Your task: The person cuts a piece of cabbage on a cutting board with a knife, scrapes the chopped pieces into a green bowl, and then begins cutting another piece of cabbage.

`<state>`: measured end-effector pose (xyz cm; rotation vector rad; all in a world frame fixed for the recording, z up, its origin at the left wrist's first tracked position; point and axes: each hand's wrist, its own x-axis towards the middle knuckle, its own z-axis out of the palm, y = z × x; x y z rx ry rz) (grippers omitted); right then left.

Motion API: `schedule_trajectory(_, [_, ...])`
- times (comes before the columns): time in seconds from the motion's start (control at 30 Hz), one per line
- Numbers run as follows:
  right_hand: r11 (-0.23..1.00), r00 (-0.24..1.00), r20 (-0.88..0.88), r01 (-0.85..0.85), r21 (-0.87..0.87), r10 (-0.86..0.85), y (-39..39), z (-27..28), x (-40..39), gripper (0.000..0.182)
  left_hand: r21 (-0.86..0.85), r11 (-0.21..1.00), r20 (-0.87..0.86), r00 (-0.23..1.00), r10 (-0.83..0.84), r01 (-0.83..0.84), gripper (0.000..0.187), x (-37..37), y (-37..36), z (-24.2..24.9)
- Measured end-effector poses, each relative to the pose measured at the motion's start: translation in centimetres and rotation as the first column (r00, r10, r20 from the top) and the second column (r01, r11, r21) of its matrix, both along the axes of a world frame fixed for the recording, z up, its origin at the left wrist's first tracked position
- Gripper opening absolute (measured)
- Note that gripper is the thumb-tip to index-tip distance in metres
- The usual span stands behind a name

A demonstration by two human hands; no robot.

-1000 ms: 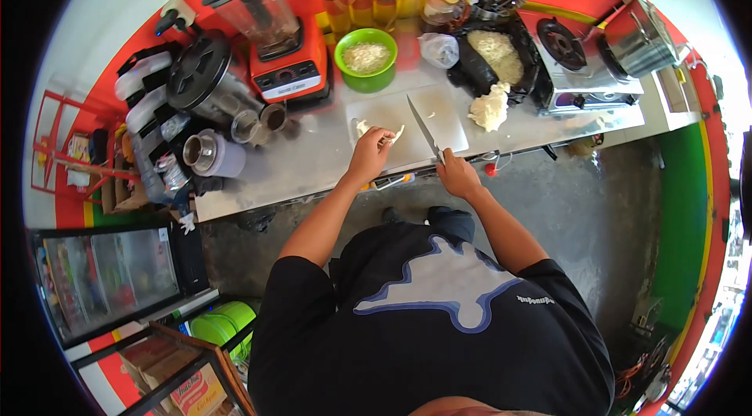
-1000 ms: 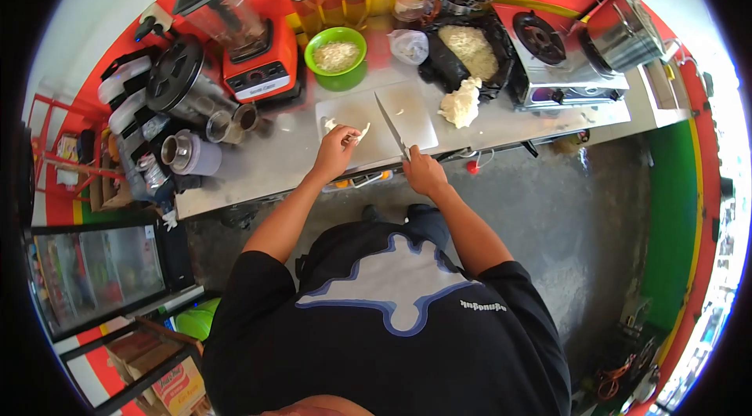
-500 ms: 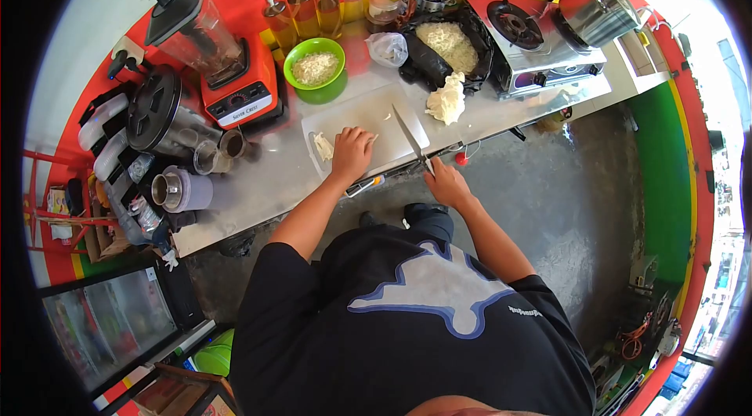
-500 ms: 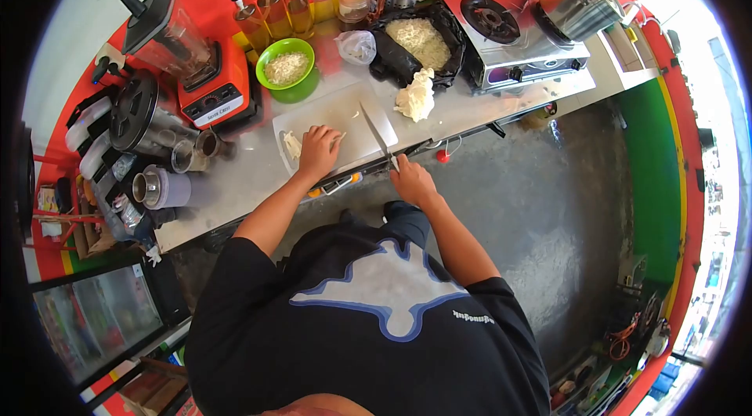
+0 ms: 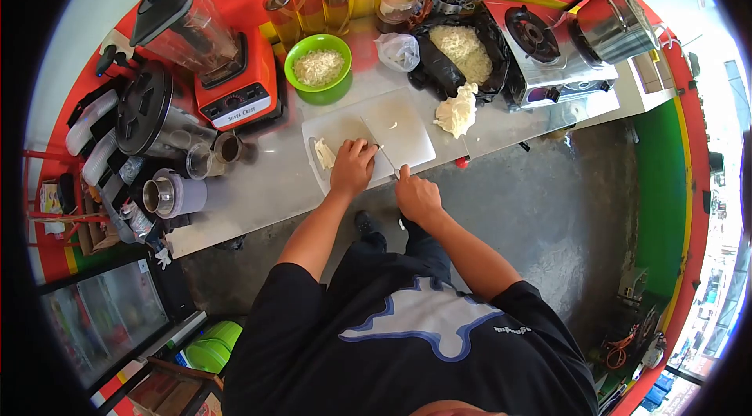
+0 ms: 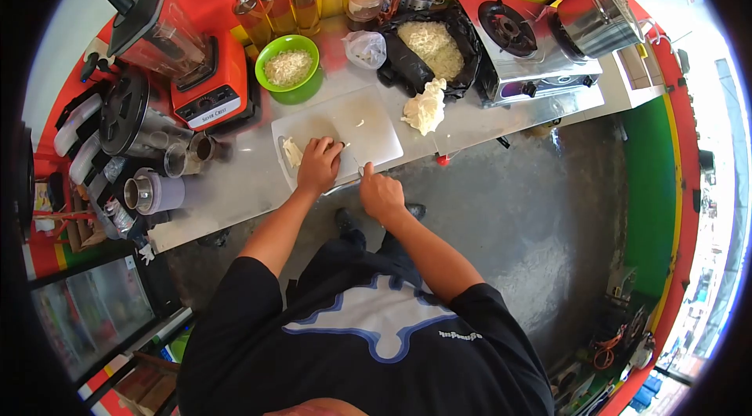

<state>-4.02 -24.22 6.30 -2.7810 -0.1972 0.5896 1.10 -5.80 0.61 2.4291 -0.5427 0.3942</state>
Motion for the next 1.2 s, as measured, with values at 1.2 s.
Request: schedule_trajectory(1.2, [0.993, 0.998, 0.056, -0.019, -0.113, 0.026, 2.8, -1.1, 1.9, 0.025, -0.092, 0.995, -0.042, 0.999, 0.023, -0.027, 0.017, -0.3, 0.1, 0.3])
